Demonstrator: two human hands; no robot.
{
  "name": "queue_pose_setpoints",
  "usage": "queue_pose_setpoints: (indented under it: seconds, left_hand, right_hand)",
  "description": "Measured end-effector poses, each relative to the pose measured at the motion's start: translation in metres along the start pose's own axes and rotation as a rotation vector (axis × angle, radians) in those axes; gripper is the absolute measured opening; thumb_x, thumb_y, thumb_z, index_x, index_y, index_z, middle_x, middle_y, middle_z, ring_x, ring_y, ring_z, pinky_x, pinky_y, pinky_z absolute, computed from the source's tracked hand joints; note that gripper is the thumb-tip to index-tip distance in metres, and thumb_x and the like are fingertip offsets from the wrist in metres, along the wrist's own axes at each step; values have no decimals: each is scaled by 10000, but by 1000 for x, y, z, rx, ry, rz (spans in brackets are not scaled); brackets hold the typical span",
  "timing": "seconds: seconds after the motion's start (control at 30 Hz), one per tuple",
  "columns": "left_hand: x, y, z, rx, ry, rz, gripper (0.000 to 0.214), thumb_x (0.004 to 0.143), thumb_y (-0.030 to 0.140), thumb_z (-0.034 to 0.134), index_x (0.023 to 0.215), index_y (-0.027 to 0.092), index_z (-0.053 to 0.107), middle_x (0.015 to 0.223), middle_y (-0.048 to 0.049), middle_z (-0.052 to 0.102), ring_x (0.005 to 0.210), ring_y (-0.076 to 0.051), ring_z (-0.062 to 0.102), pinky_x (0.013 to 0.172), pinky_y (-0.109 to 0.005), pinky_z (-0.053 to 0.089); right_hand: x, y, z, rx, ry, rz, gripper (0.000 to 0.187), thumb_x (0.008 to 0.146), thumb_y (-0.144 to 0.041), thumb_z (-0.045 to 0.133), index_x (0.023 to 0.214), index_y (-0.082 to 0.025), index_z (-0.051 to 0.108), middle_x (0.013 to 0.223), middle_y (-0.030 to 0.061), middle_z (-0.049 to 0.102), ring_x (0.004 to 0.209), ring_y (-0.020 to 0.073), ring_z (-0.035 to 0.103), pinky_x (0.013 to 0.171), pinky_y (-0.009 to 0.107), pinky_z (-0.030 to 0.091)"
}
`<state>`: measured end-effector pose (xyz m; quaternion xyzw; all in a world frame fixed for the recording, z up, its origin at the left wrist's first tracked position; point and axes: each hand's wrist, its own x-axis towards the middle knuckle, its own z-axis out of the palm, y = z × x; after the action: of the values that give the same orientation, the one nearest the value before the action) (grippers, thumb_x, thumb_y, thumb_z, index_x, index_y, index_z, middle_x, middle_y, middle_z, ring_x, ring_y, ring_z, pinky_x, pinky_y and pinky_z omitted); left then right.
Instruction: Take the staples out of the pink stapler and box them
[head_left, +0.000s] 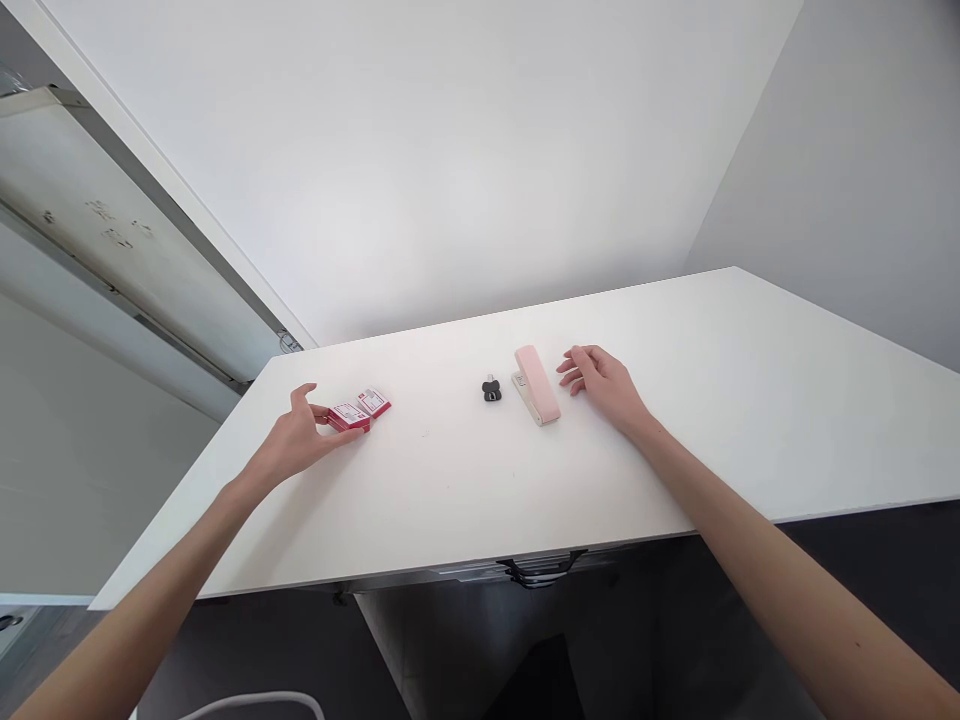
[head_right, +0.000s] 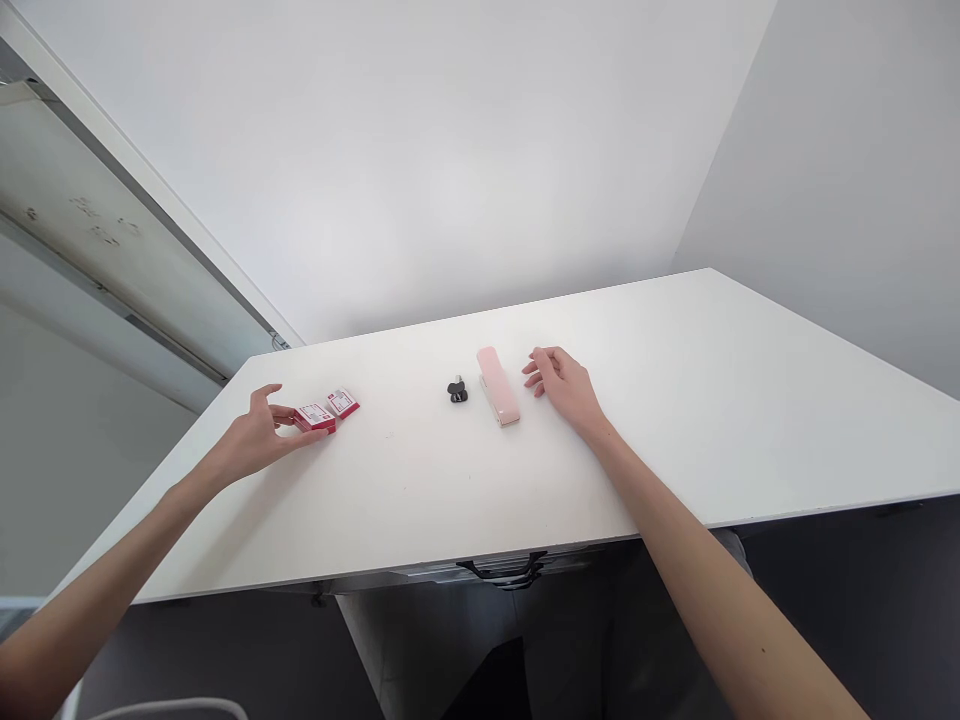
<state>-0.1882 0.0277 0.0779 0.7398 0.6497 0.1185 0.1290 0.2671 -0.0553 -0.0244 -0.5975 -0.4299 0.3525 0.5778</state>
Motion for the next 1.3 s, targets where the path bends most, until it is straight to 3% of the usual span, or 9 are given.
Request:
queue_pose_setpoints:
  seconds: [0.3,0.53,0.67,0.77,0.87,0.97,1.17,1.3]
  left_hand:
    - [-12,-6,-12,85,-27,-57,1089,731,679,772,1556,198,248,1353,-165,715,1267,-464,653,921,-520,574]
    - [-16,-20,-5,91,-126,-75,1118,751,765,717,1598,254,197,1425,-156,666,1319,-419,627,1014,-538,546]
    - [-18,-14,10,109,-17,23,1144,741,780,724,1606,204,245,1548,-213,539,1444,-432,504,1077,-567,516]
    - [-23,2,29,99,95,232,882,875,706,639,1555,205,386,1590,-203,482,1494,-415,435,1144,-584,464]
    - [-26,28,53,97,78,535,597,991,569,563,1491,253,487,1601,-145,487,1516,-352,415,1211,-585,400]
    - [-24,64,77,103,31,757,440,1025,460,553,1414,256,560,1599,-118,509,1520,-312,416,1257,-582,345]
    - [-11,135,108,78,-31,867,566,1031,359,530,1575,272,398,1621,-117,498,1611,-302,283,1252,-585,351]
    - [-5,149,114,107,10,834,564,1042,381,501,1575,239,382,1541,-155,558,1619,-326,258,1253,-604,308]
  right_hand:
    - [-2,-3,0,6,-3,-15,529,963,-737,572,1040,-226,686,1027,80,771,821,198,718,741,360,575]
    - [-1,0,0,-2,-6,-24,534,957,-746,571,1029,-229,683,1010,78,770,804,193,716,726,352,580]
    - [-1,1,0,-1,-5,-30,549,942,-763,577,1016,-229,680,995,78,770,786,190,710,723,356,581]
    - [-1,0,0,1,-8,-31,540,947,-755,578,1019,-230,680,994,74,768,783,186,705,722,353,577]
    - [-1,0,-1,-7,-12,-34,526,957,-742,571,1023,-232,683,996,71,765,788,185,703,729,353,575]
    - [0,1,-1,-19,-10,-41,525,957,-743,567,1013,-234,687,992,70,766,783,186,702,730,352,577]
    - [0,0,-1,-12,-9,-43,511,960,-732,570,989,-235,684,968,73,768,767,187,700,717,349,578]
    - [1,-3,-1,3,-14,-29,476,967,-705,582,976,-238,679,961,72,768,762,187,699,714,349,575]
